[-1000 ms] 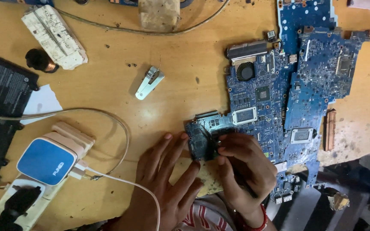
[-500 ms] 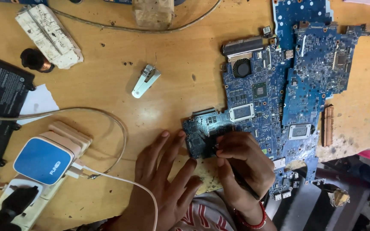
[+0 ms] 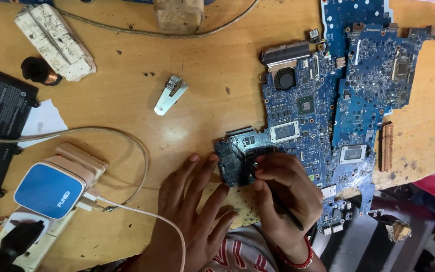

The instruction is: Repairing a laptop motherboard by inspecting and manipulating small connectors with a precision tool.

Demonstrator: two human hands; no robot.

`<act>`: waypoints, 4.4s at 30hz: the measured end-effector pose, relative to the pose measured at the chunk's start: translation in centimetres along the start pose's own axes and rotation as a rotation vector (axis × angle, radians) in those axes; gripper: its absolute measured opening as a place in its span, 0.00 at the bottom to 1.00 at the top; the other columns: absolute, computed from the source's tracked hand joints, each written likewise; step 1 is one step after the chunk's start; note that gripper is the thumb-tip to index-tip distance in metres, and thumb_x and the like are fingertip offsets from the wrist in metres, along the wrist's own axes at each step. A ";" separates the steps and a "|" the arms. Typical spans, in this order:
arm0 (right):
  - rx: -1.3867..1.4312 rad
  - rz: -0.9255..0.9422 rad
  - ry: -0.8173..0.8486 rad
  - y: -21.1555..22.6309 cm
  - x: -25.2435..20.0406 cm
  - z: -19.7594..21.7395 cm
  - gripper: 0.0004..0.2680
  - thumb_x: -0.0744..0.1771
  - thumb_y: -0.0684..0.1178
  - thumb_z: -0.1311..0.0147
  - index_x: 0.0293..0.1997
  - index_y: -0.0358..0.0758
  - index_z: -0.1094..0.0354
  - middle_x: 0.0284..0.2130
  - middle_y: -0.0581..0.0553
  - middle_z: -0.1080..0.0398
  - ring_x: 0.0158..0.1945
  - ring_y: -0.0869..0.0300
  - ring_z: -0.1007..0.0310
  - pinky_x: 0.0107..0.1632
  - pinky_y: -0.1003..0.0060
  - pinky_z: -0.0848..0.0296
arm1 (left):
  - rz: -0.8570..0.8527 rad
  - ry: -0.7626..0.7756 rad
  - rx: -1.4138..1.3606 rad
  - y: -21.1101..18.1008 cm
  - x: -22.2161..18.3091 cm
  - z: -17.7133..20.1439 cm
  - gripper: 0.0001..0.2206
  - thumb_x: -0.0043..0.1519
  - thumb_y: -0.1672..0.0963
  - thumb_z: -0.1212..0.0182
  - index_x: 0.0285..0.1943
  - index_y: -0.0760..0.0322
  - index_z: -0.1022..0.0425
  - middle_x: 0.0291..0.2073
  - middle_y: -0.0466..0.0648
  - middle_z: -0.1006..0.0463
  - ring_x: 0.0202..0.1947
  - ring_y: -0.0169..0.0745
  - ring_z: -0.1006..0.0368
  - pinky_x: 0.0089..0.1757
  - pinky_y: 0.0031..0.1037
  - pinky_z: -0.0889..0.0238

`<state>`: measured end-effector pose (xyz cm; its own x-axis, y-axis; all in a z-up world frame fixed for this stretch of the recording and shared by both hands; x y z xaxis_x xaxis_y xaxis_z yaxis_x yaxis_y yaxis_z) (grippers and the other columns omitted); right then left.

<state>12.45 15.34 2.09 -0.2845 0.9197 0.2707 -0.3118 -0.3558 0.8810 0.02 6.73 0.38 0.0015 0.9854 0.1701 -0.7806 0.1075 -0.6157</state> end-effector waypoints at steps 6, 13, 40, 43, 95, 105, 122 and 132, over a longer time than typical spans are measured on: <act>-0.049 0.040 0.013 0.1 0.1 -0.2 0.06 0.68 0.43 0.49 0.34 0.30 0.31 0.31 0.37 0.27 0.40 0.47 0.22 0.45 0.61 0.22 | 0.004 0.007 0.001 0.1 0.0 -0.1 0.14 0.69 0.49 0.47 0.52 0.61 0.28 0.69 0.63 0.35 0.71 0.68 0.41 0.59 0.56 0.42; -0.054 0.096 -0.016 0.4 -0.2 -0.1 0.06 0.68 0.43 0.50 0.34 0.30 0.32 0.30 0.37 0.28 0.38 0.46 0.21 0.45 0.58 0.21 | 0.010 -0.004 0.024 0.0 0.0 -0.1 0.14 0.69 0.49 0.46 0.52 0.60 0.28 0.68 0.62 0.33 0.71 0.67 0.40 0.59 0.55 0.41; -0.060 0.082 -0.007 0.5 -0.3 -0.2 0.06 0.68 0.43 0.51 0.35 0.29 0.32 0.32 0.35 0.28 0.39 0.45 0.22 0.45 0.58 0.21 | -0.009 -0.014 0.002 -0.1 0.0 0.1 0.15 0.69 0.49 0.48 0.55 0.62 0.28 0.69 0.63 0.34 0.71 0.68 0.40 0.60 0.56 0.42; -0.082 0.119 0.008 0.8 -0.1 -0.4 0.05 0.68 0.40 0.51 0.35 0.29 0.32 0.31 0.35 0.28 0.39 0.46 0.23 0.45 0.60 0.22 | -0.005 -0.024 -0.010 0.0 -0.2 0.0 0.15 0.69 0.49 0.47 0.57 0.61 0.30 0.69 0.63 0.35 0.72 0.69 0.41 0.59 0.56 0.41; 0.320 -0.186 -0.172 -1.8 -0.5 -2.1 0.04 0.74 0.44 0.59 0.53 0.39 0.47 0.42 0.31 0.28 0.47 0.51 0.24 0.49 0.67 0.24 | -0.008 -0.014 -0.057 0.4 -0.4 0.3 0.17 0.70 0.49 0.47 0.60 0.63 0.29 0.70 0.64 0.37 0.71 0.68 0.40 0.60 0.56 0.42; 0.266 -0.122 -0.217 -1.8 -0.4 -1.6 0.04 0.74 0.48 0.59 0.51 0.42 0.48 0.40 0.36 0.32 0.44 0.55 0.27 0.42 0.69 0.25 | -0.024 -0.011 -0.054 0.3 -0.1 0.5 0.16 0.69 0.50 0.46 0.57 0.65 0.26 0.69 0.60 0.34 0.70 0.71 0.39 0.58 0.56 0.41; -0.056 0.109 -0.036 0.3 -1.0 -1.0 0.06 0.67 0.40 0.45 0.36 0.38 0.42 0.35 0.39 0.36 0.42 0.50 0.23 0.43 0.64 0.21 | -0.010 0.022 -0.053 0.5 -0.3 0.3 0.17 0.68 0.49 0.44 0.58 0.64 0.28 0.71 0.64 0.38 0.72 0.69 0.42 0.60 0.56 0.43; -0.110 0.198 -0.009 2.1 -0.4 -1.8 0.05 0.67 0.38 0.45 0.37 0.37 0.39 0.36 0.36 0.35 0.40 0.49 0.22 0.42 0.60 0.18 | 0.023 0.016 -0.070 0.6 -0.3 0.4 0.16 0.69 0.49 0.48 0.57 0.60 0.26 0.70 0.60 0.37 0.71 0.66 0.41 0.60 0.52 0.43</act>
<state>10.26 13.92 3.10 -0.3423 0.8315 0.4376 -0.3474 -0.5448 0.7632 -0.66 6.44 0.23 -0.0060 0.9897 0.1433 -0.7350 0.0928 -0.6717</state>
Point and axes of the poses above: each hand's wrist, its own x-axis towards the middle knuckle, its own z-axis out of the back of the hand, y = z × x, the point moved 7 cm from there along x, towards the middle knuckle
